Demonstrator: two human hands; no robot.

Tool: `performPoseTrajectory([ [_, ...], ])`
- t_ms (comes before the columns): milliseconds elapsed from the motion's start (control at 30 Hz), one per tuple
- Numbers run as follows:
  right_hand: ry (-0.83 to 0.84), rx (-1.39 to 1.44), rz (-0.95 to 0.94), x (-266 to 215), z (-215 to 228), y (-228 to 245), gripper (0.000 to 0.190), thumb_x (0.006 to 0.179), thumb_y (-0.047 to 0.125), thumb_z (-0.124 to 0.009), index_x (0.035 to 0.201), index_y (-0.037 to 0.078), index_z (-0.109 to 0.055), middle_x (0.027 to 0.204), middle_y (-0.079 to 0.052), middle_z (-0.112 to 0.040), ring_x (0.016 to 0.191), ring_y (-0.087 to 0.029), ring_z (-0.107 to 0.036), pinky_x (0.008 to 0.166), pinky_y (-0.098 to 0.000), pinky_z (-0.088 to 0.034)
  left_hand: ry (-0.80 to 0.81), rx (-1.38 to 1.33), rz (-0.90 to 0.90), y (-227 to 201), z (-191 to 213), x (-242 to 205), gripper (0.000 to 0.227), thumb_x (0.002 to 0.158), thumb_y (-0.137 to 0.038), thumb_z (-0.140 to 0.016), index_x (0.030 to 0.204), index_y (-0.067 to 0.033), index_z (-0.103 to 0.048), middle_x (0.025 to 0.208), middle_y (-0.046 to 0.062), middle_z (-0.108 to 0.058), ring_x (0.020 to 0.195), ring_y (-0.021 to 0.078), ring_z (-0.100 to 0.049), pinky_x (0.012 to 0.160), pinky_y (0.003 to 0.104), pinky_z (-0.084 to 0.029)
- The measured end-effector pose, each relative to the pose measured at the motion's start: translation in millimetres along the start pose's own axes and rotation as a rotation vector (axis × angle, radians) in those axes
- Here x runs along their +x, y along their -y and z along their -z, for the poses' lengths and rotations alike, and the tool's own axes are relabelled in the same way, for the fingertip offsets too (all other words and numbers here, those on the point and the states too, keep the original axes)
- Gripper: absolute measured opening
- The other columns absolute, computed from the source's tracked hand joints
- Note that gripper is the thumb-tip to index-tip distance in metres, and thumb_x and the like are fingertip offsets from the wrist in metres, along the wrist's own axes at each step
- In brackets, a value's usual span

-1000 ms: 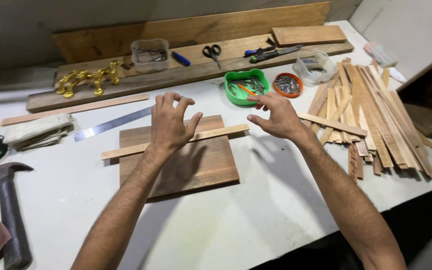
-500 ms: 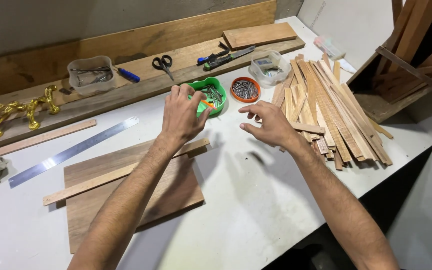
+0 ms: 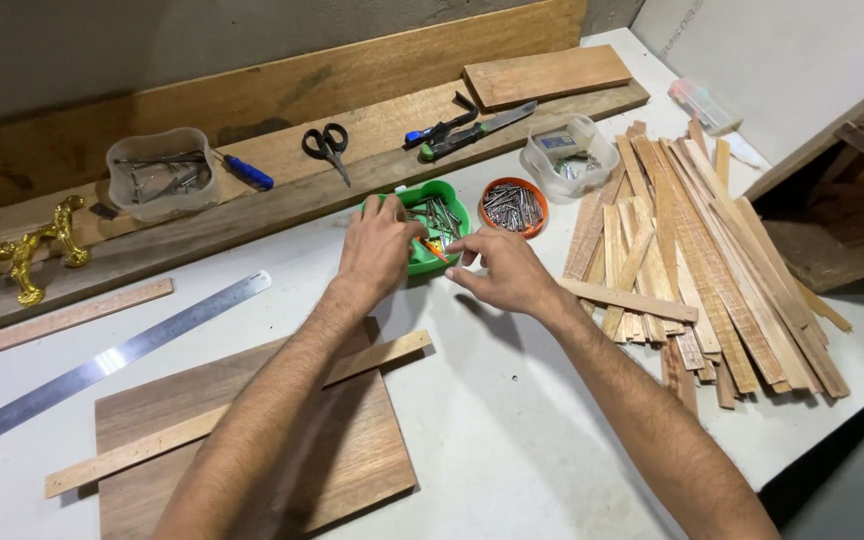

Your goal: The person measures thin wooden strips with a metal ruler, marks a strip with a pencil, and arranges the strips on a wooden board. They then take nails from a container and hammer nails into the strips to fasten a frame around the board.

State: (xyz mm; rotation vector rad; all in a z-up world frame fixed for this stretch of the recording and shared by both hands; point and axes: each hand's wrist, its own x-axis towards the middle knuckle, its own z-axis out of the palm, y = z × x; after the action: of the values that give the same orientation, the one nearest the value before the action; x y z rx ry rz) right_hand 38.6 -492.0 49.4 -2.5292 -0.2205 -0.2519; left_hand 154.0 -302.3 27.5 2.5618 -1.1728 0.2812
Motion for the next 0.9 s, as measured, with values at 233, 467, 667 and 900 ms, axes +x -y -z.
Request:
performPoseTrajectory([
  [233, -0.014, 0.076, -0.050, 5.4, -10.2, -7.2, 0.034, 0.087, 0.025, -0.080, 0.116, 0.008, -0.077, 0.087, -0.004, -0.074, 0.073, -0.015, -0.068, 0.067, -0.0297, -0.058, -0.024, -0.023, -0.057, 7.7, -5.3, 4.4, 0.013, 0.085, -0.014, -0.077, 0.096, -0.0206, -0.081, 0.116, 0.009, -0.061, 0.113, 0.0272, -0.053, 0.093, 0.045, -0.048],
  [467, -0.085, 0.332, -0.232, -12.4, 13.8, 32.3, 0.024, 0.093, 0.027, -0.078, 0.107, 0.008, -0.081, 0.085, 0.001, -0.076, 0.069, -0.004, -0.061, 0.059, -0.0222, -0.049, -0.224, -0.062, -0.248, -12.9, 59.5, -24.1, 0.010, 0.087, -0.023, -0.078, 0.095, -0.0195, -0.077, 0.130, 0.006, -0.059, 0.129, 0.0280, -0.047, 0.105, 0.047, -0.041],
  [667, 0.031, 0.564, -0.070, -19.7, 11.7, 56.3, 0.022, 0.092, 0.022, -0.079, 0.104, 0.004, -0.080, 0.085, 0.005, -0.070, 0.075, -0.003, -0.059, 0.064, -0.0200, -0.049, -0.275, -0.015, -0.337, -25.9, 122.7, -65.8, 0.009, 0.088, -0.028, -0.079, 0.093, -0.0217, -0.076, 0.136, 0.004, -0.055, 0.138, 0.0313, -0.042, 0.114, 0.053, -0.033],
  [900, 0.236, 0.728, -0.024, -13.8, -19.4, 101.1, 0.022, 0.098, 0.022, -0.075, 0.101, 0.001, -0.076, 0.085, 0.004, -0.069, 0.075, 0.000, -0.058, 0.064, -0.0183, -0.048, -0.393, 0.037, -0.231, -14.5, 167.4, -143.7, 0.058, 0.081, -0.031, -0.083, 0.134, -0.0219, -0.063, 0.147, 0.012, -0.050, 0.138, 0.0360, -0.041, 0.113, 0.053, -0.033],
])
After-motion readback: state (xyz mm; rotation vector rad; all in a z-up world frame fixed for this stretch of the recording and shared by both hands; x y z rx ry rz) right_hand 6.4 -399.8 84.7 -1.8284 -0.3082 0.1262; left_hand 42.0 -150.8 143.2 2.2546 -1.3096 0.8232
